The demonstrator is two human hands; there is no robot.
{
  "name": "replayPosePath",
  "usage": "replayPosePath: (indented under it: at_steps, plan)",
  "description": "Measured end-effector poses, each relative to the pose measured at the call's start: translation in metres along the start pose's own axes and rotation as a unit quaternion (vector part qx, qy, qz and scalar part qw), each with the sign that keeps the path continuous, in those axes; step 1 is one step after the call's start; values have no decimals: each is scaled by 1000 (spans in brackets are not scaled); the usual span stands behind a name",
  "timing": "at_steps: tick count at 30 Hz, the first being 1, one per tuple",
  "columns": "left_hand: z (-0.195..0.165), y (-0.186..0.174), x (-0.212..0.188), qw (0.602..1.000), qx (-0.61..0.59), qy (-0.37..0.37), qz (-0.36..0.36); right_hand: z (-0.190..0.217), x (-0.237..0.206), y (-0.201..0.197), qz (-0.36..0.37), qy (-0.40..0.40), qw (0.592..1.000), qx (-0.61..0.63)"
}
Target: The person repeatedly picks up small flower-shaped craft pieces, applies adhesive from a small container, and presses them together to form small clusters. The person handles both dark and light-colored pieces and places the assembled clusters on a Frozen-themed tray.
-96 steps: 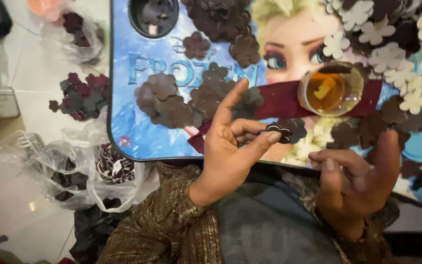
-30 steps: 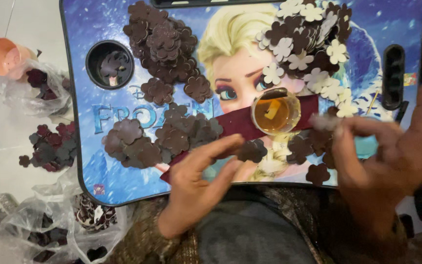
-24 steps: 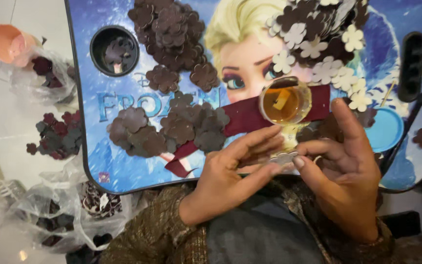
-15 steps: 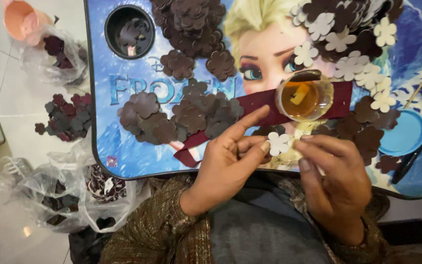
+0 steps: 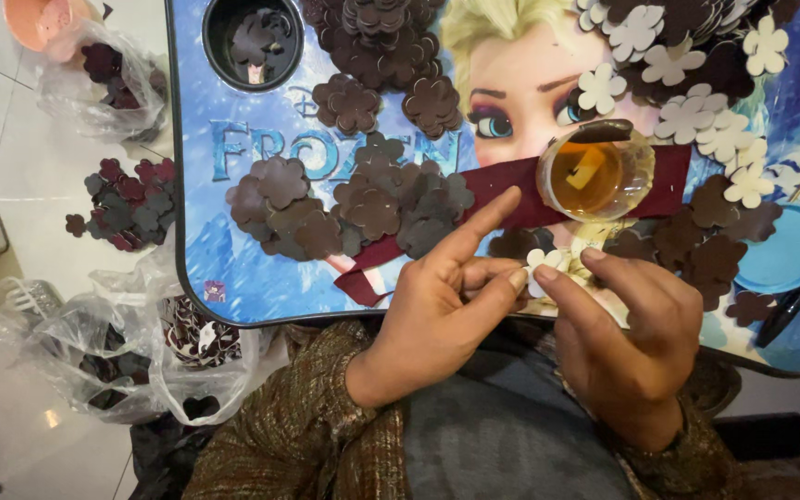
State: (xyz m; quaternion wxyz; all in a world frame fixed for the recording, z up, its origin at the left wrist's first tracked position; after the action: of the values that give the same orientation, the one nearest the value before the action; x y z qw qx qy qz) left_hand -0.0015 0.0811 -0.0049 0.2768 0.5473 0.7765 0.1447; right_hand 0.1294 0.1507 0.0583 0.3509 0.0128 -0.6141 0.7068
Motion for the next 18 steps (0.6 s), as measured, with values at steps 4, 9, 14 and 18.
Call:
replayPosePath:
  at_steps: [4,9,14,18]
  plan:
    - [0,-1,0,1000,0,-8,-8,7,3,0,-10,-51,996,-75]
    - [1,-3,-1,1000,15,-14,-24,11,6,-3,-12,-78,988,-135]
    - [3,-4,-2,1000,-4,-10,-18,8,-1,-2,-31,-84,982,-164]
    - [5,-5,0,1000,-18,-10,-15,-8,-14,-2,-30,-55,983,-174]
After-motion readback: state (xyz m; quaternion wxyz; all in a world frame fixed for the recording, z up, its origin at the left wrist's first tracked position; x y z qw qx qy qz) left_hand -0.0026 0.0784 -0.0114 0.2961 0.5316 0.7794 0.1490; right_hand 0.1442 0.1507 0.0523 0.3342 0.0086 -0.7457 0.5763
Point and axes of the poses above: each hand's wrist, its own x-axis towards the middle knuckle, its own y-axis out of the palm, z = x × y, the point moved 6 cm from there along x, towards the middle knuckle, and after that the axes turned 4 degrees about -x, right-handed, at the moved point
